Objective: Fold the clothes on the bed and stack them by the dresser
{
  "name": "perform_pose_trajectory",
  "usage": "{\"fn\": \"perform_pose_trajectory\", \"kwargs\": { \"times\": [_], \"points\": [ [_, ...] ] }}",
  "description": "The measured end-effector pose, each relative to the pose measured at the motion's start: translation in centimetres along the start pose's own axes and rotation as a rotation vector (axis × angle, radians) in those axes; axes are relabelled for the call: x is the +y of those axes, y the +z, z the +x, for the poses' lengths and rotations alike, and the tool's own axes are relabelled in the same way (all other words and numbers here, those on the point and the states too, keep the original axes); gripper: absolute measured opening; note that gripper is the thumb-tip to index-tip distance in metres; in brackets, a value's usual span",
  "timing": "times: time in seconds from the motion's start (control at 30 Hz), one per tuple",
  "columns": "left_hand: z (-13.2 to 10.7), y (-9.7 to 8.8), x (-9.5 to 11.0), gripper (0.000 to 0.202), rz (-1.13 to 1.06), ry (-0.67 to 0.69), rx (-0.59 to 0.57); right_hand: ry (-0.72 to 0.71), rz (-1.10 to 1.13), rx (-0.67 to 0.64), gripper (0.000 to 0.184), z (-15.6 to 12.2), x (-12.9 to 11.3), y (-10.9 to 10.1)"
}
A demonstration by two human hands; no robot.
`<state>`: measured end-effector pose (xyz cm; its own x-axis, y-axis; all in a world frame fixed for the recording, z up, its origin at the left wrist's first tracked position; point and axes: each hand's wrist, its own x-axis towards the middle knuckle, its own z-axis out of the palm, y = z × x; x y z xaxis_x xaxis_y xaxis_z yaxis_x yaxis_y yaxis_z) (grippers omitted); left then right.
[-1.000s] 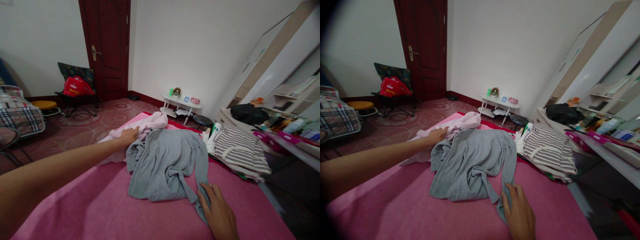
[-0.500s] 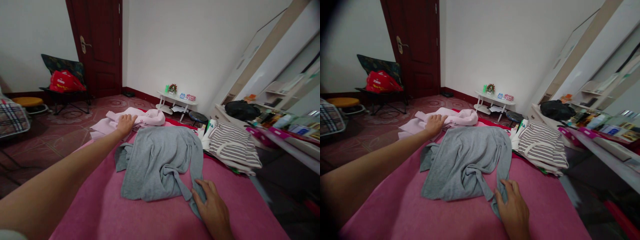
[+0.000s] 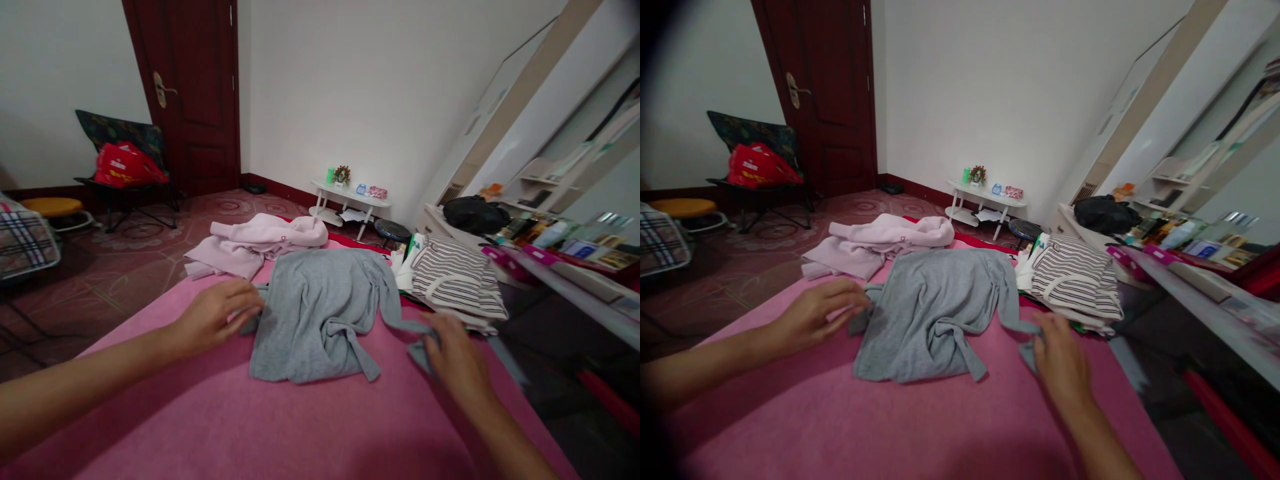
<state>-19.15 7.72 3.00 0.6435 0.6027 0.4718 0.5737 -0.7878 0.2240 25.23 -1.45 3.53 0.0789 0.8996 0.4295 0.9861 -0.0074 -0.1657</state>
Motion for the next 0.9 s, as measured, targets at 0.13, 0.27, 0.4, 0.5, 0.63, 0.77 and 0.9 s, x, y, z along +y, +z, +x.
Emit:
{"fn": "perform_pose_trajectory", "kwargs": {
  "times": [0.13,0.27,0.4,0.5,0.63,0.77,0.9],
  "points": [
    [-3.4,0.2,4.9,0.017,-0.035,0.099,-0.283,-0.029,-0.045,0.307,0.047,1.8,-1.7,-2.6],
    [-4.5,2.8,5.1,0.051,-0.076,0.013,-0.254,-0.033,0.303,-0.134,0.061,-1.2,-6.2,0.6],
    [-3.1,4.5,3.9,0.044,-0.120,-0.039,-0.248,0.041,0.585,-0.324,0.064,-3.8,-9.0,4.3],
    [-1.1,3.8,3.8,0.026,-0.156,0.027,-0.252,0.124,0.825,-0.267,0.053,-3.7,-9.3,4.0],
    [1.3,0.9,4.5,0.021,-0.341,-0.020,-0.155,0.332,1.076,-0.172,0.045,-3.4,-9.2,-0.2],
    [2.4,-1.9,4.7,0.029,-0.726,-0.223,-0.167,0.564,1.265,-0.280,0.037,-5.0,-9.1,-5.5],
    [2.3,-4.1,4.8,0.032,-1.038,-0.348,-0.160,0.636,1.288,-0.528,0.037,-8.3,-6.9,-9.4]
  ]
}}
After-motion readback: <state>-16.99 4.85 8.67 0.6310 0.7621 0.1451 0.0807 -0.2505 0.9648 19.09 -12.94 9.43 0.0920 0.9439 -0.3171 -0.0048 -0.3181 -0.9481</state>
